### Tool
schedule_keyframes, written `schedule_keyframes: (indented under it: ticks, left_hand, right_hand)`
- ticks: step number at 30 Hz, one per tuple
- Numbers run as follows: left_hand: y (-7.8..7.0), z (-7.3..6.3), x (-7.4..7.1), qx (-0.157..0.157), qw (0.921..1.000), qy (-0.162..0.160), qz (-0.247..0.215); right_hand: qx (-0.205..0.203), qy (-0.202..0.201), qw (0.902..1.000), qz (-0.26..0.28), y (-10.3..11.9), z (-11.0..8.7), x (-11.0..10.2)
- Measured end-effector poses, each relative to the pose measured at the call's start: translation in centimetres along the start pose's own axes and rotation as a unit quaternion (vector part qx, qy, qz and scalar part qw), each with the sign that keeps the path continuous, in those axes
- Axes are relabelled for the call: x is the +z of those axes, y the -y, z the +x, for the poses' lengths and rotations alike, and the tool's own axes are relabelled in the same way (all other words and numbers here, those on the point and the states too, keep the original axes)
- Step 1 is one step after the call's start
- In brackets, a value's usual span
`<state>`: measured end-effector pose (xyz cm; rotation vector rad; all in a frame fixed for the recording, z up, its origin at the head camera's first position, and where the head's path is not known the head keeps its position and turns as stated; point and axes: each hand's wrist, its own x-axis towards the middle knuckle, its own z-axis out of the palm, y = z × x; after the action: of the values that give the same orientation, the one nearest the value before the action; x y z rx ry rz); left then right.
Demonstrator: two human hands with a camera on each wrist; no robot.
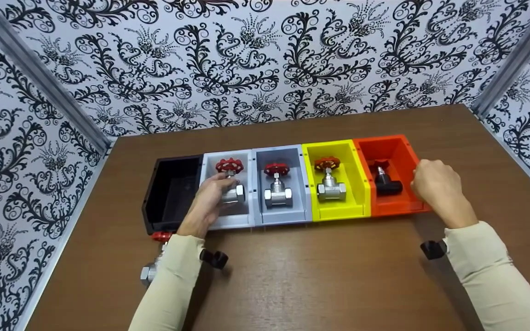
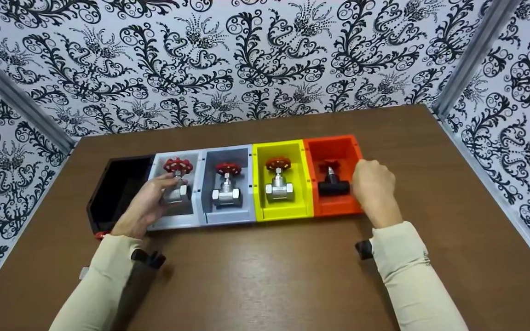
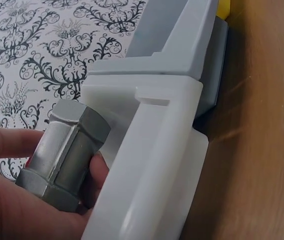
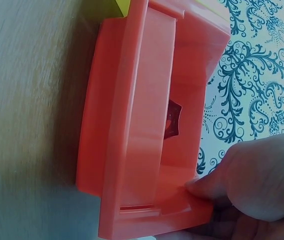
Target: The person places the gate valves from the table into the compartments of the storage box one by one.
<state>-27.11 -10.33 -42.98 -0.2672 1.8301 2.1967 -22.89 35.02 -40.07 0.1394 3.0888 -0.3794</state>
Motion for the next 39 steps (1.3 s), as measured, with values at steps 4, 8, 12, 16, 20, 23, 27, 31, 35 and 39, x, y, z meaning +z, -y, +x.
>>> schedule_keyframes:
  ticks: [4, 8, 12, 16, 20, 23, 27, 31, 35, 39]
  left_hand:
    - [0.1, 0.2, 0.0, -0.004, 1.0, -0.002, 0.002]
    - [0.2, 0.4, 0.1, -0.01, 0.9999, -0.006, 0.003]
    - [0.2, 0.6, 0.1, -0.014, 0.9997, -0.013, 0.013]
    - [0.3, 0.9, 0.2, -0.019, 0.9993, -0.024, 0.02]
    - [0.6, 1.0, 0.2, -0.018, 0.9989, -0.031, 0.031]
    - [0.7, 1.0, 0.3, -0.011, 0.9982, -0.036, 0.047]
    - [0.8, 1.2, 0.3, -0.004, 0.9973, -0.043, 0.059]
    - [1.0, 1.3, 0.3, -0.009, 0.9972, -0.045, 0.059]
    - [1.0, 1.4, 0.3, -0.011, 0.9971, -0.044, 0.061]
    - [1.0, 1.5, 0.4, -0.013, 0.9973, -0.042, 0.059]
  right_hand:
    - [-0.003, -0.005, 1.0, 0.001, 0.0, -0.1, 0.0]
    - [-0.004, -0.005, 1.0, 0.002, 0.0, 0.0, 0.0]
    - [-0.002, -0.006, 1.0, 0.004, 0.0, 0.0, -0.1]
    - [0.0, -0.002, 1.0, 0.005, 0.1, 0.1, -0.1]
    - [0.005, 0.006, 1.0, 0.005, 0.1, 0.0, -0.1]
    - [0.006, 0.006, 1.0, 0.004, 0.1, 0.0, -0.1]
    - [0.002, -0.002, 1.0, 0.0, 0.1, 0.0, 0.0]
    - [-0.001, -0.011, 0.9999, -0.002, 0.1, 0.0, 0.1]
    - [-0.003, -0.015, 0.9999, -0.001, 0.1, 0.0, 0.1]
    - [-0.006, -0.016, 0.9999, -0.002, 0.1, -0.1, 0.0]
